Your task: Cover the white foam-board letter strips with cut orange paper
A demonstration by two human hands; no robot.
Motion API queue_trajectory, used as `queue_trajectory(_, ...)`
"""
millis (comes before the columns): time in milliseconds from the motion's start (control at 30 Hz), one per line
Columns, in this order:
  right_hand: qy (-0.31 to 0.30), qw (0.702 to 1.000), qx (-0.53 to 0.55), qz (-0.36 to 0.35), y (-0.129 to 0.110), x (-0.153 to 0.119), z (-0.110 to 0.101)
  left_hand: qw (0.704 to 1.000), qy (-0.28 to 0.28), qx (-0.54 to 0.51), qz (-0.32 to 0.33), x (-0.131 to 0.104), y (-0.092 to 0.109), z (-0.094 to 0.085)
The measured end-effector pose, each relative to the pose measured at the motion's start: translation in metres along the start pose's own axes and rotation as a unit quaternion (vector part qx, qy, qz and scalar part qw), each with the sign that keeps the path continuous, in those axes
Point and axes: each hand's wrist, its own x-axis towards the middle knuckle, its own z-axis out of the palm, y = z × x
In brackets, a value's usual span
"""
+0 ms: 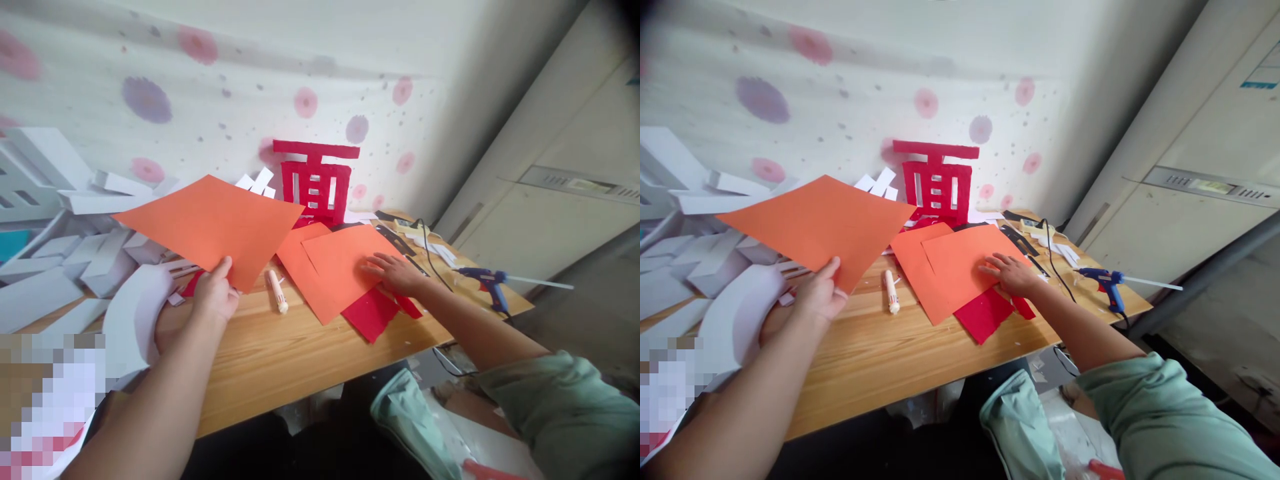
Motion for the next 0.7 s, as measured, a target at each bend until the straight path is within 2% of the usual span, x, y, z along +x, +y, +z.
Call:
queue_trajectory(167, 0.052, 0.998, 0.009, 0.028, -0.006, 0.033, 0.002, 1.0, -0.003, 0.0, -0.003, -0.003, 0.0, 0.003)
queue_trajectory(300, 0.103, 0.99, 0.02, 0.091, -0.012, 0.061, -0.008, 1.0, 0.009, 0.0, 0.01, -0.002, 0.003, 0.003)
queue_trajectory(400, 0.117, 0.988, 0.034, 0.097, -0.026, 0.067, -0.016, 1.0, -0.004, -0.007, 0.016, 0.002, 0.004, 0.001)
queue_trajectory(567, 0.092, 0.992, 0.071, 0.045, -0.079, 0.054, -0.017, 1.0, -0.011, -0.019, 0.017, 0.002, 0.005, 0.0)
queue_trajectory(700, 0.104, 0.987, 0.089, 0.082, -0.141, 0.052, -0.014, 1.0, -0.004, -0.022, 0.018, -0.006, 0.005, 0.003)
